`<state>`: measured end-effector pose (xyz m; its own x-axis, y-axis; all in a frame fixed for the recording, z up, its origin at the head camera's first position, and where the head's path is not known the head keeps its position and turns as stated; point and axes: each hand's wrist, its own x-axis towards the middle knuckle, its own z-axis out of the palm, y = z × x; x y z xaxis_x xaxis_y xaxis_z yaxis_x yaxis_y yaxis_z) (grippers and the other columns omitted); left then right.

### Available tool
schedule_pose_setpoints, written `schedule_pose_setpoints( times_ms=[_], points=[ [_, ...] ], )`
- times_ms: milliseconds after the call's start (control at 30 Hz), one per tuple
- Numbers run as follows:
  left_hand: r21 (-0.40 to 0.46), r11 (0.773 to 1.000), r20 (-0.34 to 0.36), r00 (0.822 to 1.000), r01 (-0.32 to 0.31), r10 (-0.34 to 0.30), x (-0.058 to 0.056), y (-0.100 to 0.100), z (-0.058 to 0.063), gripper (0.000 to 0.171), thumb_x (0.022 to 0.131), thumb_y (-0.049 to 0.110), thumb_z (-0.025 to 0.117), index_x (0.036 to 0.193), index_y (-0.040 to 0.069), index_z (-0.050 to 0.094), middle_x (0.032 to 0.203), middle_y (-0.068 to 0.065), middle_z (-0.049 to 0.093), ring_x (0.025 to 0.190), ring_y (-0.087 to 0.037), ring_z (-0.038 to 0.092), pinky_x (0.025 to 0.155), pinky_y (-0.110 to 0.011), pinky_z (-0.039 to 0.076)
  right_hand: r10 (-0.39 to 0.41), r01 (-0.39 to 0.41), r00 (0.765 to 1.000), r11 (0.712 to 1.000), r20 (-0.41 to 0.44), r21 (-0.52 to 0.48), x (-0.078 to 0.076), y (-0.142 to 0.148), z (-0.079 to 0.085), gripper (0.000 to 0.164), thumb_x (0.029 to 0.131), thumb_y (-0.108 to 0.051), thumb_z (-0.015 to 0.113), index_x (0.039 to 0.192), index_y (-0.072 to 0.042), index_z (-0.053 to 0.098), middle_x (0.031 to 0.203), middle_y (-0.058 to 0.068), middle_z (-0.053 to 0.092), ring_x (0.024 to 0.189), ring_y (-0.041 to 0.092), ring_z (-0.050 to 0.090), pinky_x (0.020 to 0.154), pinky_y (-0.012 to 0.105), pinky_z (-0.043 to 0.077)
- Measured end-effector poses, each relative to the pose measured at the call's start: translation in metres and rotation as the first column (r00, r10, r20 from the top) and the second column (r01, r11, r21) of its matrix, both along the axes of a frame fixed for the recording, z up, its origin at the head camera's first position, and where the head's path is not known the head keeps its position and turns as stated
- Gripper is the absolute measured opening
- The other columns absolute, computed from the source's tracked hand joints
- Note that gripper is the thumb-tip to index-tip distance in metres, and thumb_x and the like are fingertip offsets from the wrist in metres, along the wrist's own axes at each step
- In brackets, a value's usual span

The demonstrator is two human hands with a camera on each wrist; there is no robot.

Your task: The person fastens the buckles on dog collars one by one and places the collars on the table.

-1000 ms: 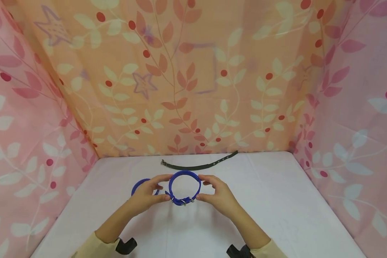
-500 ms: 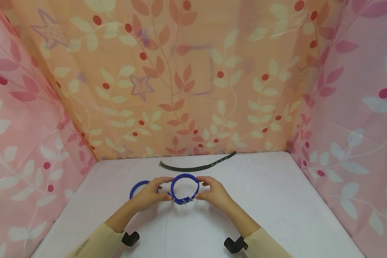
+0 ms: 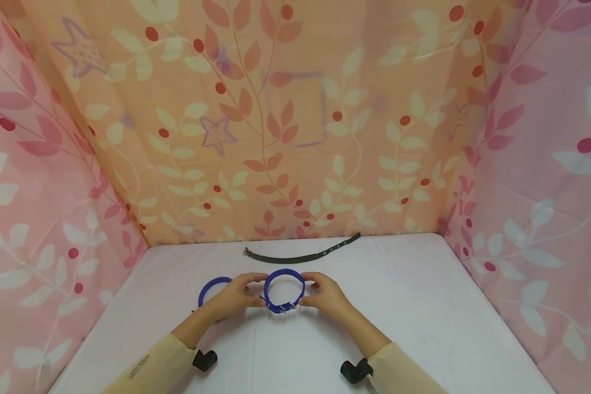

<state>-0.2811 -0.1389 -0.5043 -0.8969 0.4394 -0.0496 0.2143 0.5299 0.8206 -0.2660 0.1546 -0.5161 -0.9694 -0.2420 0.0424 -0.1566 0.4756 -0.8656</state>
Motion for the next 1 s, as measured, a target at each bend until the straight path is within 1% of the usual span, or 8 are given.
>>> schedule_pose_setpoints(
  times_ms=[167, 233, 400, 567, 733, 800, 933, 1000],
  points=[
    [-0.017, 1.0, -0.012, 1.0, 0.021, -0.021, -0.004, 0.002, -0.005, 0.068, 0.084, 0.028, 0.086, 0.144, 0.014, 0.057, 0.148, -0.012, 0.056, 0.145, -0.036, 0.042, 0.118, -0.062, 0.03, 0.01, -0.009, 0.999, 1.0, -0.031, 0.015, -0.003, 0.0, -0.006, 0.067, 0.076, -0.02, 0.092, 0.137, -0.013, 0.064, 0.136, 0.005, 0.066, 0.117, 0.028, 0.061, 0.104, 0.054, 0.048],
    [-0.021, 0.999, -0.019, 0.999, 0.031, -0.031, -0.005, 0.002, -0.006, 0.068, 0.084, 0.026, 0.086, 0.144, 0.012, 0.057, 0.147, -0.013, 0.057, 0.144, -0.037, 0.043, 0.118, -0.062, 0.03, 0.01, -0.01, 1.0, 1.0, -0.028, 0.019, -0.005, 0.0, -0.009, 0.068, 0.076, -0.019, 0.092, 0.137, -0.013, 0.064, 0.135, 0.006, 0.066, 0.116, 0.027, 0.061, 0.104, 0.052, 0.048],
    [-0.061, 0.997, -0.046, 0.998, 0.047, -0.049, -0.008, 0.005, -0.009, 0.067, 0.084, 0.023, 0.086, 0.143, 0.007, 0.057, 0.143, -0.014, 0.061, 0.141, -0.037, 0.047, 0.118, -0.058, 0.032, 0.009, -0.007, 1.0, 0.998, -0.029, 0.055, -0.008, -0.001, -0.015, 0.068, 0.073, -0.016, 0.092, 0.136, -0.013, 0.065, 0.133, 0.005, 0.066, 0.113, 0.023, 0.061, 0.1, 0.047, 0.049],
    [-0.116, 0.993, -0.067, 0.997, 0.028, -0.036, -0.007, 0.009, -0.009, 0.066, 0.083, 0.019, 0.086, 0.141, 0.004, 0.058, 0.14, -0.015, 0.063, 0.139, -0.037, 0.049, 0.118, -0.057, 0.033, 0.018, -0.017, 1.0, 0.997, -0.024, 0.071, -0.009, -0.003, -0.016, 0.069, 0.073, -0.014, 0.092, 0.136, -0.012, 0.065, 0.129, 0.006, 0.068, 0.114, 0.024, 0.061, 0.101, 0.048, 0.047],
    [-0.161, 0.987, -0.093, 0.996, -0.003, -0.012, -0.006, 0.012, -0.009, 0.067, 0.08, 0.018, 0.088, 0.14, 0.005, 0.06, 0.141, -0.014, 0.062, 0.139, -0.037, 0.05, 0.118, -0.055, 0.035, 0.024, -0.021, 0.999, 0.994, -0.027, 0.107, -0.009, -0.003, -0.015, 0.068, 0.073, -0.014, 0.091, 0.136, -0.011, 0.064, 0.125, 0.005, 0.068, 0.114, 0.024, 0.061, 0.102, 0.051, 0.047],
    [-0.169, 0.985, -0.09, 0.996, -0.016, 0.0, -0.006, 0.014, -0.009, 0.067, 0.08, 0.019, 0.089, 0.14, 0.006, 0.06, 0.142, -0.013, 0.062, 0.139, -0.036, 0.05, 0.118, -0.055, 0.035, 0.018, -0.015, 1.0, 0.993, -0.024, 0.118, -0.009, -0.003, -0.015, 0.068, 0.074, -0.014, 0.091, 0.136, -0.011, 0.064, 0.124, 0.004, 0.068, 0.115, 0.024, 0.061, 0.103, 0.051, 0.047],
    [-0.189, 0.982, -0.086, 0.996, -0.02, 0.004, -0.005, 0.015, -0.009, 0.068, 0.08, 0.02, 0.089, 0.14, 0.007, 0.061, 0.142, -0.013, 0.062, 0.14, -0.037, 0.048, 0.118, -0.056, 0.035, 0.01, -0.01, 1.0, 0.992, -0.002, 0.124, -0.009, -0.004, -0.015, 0.067, 0.075, -0.014, 0.091, 0.137, -0.012, 0.063, 0.126, 0.004, 0.068, 0.117, 0.024, 0.06, 0.106, 0.052, 0.046],
    [-0.201, 0.979, -0.081, 0.997, -0.02, 0.004, -0.005, 0.016, -0.01, 0.068, 0.08, 0.022, 0.089, 0.14, 0.007, 0.061, 0.143, -0.012, 0.062, 0.14, -0.037, 0.048, 0.118, -0.056, 0.034, 0.019, -0.019, 1.0, 0.99, -0.001, 0.136, -0.009, -0.004, -0.014, 0.067, 0.076, -0.015, 0.09, 0.137, -0.012, 0.063, 0.129, 0.005, 0.067, 0.118, 0.025, 0.06, 0.107, 0.053, 0.046]
  ],
)
